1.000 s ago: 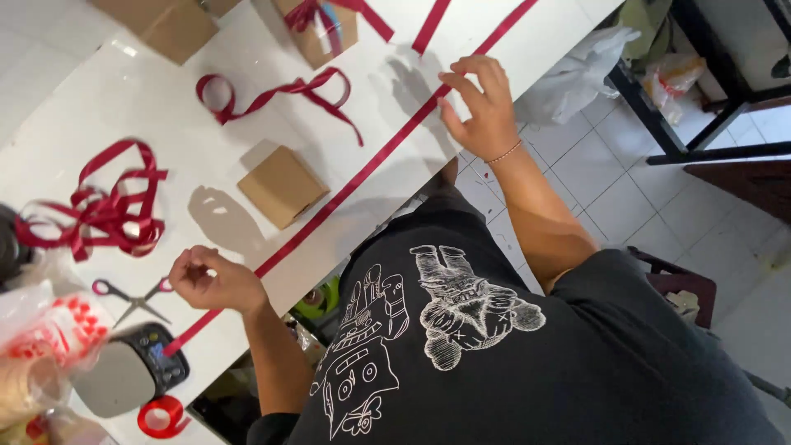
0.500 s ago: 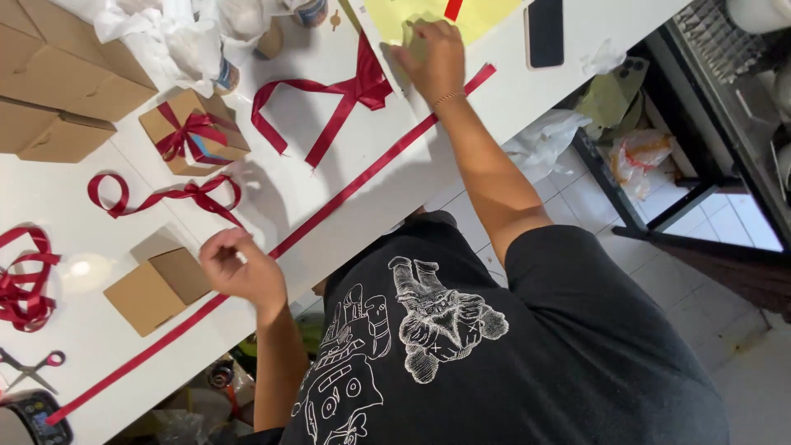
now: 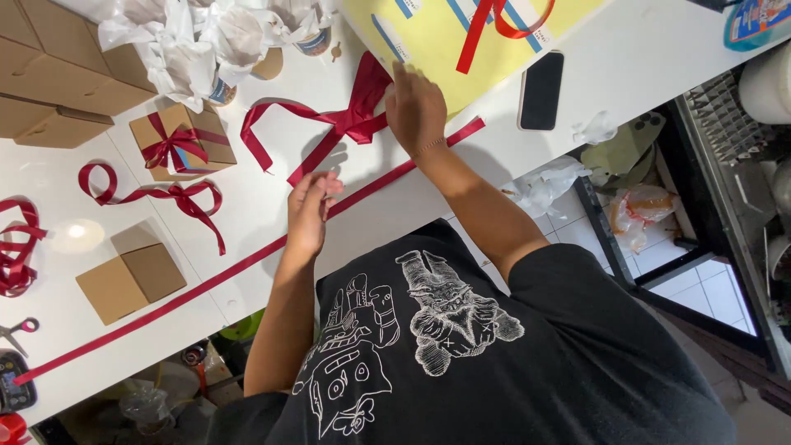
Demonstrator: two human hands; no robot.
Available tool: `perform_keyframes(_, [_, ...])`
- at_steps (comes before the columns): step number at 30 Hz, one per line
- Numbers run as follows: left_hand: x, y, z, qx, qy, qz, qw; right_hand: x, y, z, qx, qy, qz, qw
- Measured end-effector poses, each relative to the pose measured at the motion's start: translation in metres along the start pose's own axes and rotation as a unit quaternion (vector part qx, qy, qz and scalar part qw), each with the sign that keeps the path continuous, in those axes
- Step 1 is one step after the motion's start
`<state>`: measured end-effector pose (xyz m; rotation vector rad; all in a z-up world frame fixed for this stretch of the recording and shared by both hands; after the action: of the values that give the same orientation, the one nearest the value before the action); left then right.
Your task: Measuring, cutting, and tying red ribbons into bows around small brown gift boxes.
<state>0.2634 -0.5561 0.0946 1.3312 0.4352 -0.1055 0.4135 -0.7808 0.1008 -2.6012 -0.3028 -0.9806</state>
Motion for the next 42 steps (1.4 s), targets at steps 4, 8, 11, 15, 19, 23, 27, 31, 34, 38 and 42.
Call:
perform_keyframes(4, [0.046,-0.004,0.045,-0.103,-0.034,-0.069,0.992,-0.043,0.017,-0.027,0.026,0.053,-0.05,0.997])
perform_keyframes(8, [0.062,0.047,0.101,-0.177,-0.029,-0.19,0.965,-0.049,-0.001,-0.063,0.145,-0.101,0.111,0.978])
perform_keyframes(11, [0.08,0.075,0.112,-0.259,-0.03,-0.201,0.944,-0.057,-0.022,-0.097,0.116,-0.106,0.051,0.986])
perform_keyframes(15, [0.093,0.086,0.1,-0.373,-0.108,-0.178,0.904,-0.085,-0.027,-0.124,0.125,-0.012,-0.177,0.976])
perform_keyframes(19, [0.095,0.042,0.09,-0.391,-0.169,-0.161,0.89,-0.102,-0.021,-0.116,0.155,-0.017,-0.148,0.977])
perform_keyframes(23, [0.091,-0.011,0.084,-0.494,-0.154,-0.179,0.837,-0.093,-0.03,-0.112,0.245,-0.052,-0.105,0.962])
perform_keyframes(27, [0.076,-0.017,0.078,-0.505,-0.14,-0.204,0.827,-0.086,-0.008,-0.087,0.362,-0.209,0.022,0.908])
perform_keyframes(31, [0.075,-0.029,0.084,-0.365,-0.194,-0.084,0.907,-0.034,0.021,-0.047,0.297,-0.057,-0.04,0.952])
perform_keyframes(34, [0.06,0.012,0.109,-0.218,-0.104,-0.001,0.97,-0.033,0.028,-0.009,0.307,-0.216,0.04,0.926])
perform_keyframes(38, [0.08,-0.006,0.111,-0.144,0.032,-0.081,0.986,-0.043,0.017,-0.002,0.313,-0.216,0.087,0.921])
perform_keyframes(42, [0.09,-0.007,0.112,-0.176,0.14,-0.19,0.956,-0.045,0.027,0.002,0.374,-0.188,0.143,0.897])
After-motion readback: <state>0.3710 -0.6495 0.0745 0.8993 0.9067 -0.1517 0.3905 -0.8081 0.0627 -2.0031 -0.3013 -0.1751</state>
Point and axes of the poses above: each hand's wrist, its own x-axis towards the middle knuckle, its own z-axis out of the palm, y = z × x, the point moved 1 cm from there along x, towards the middle knuckle, and after that the axes turned 7 degrees about y, right-handed, at the moved point
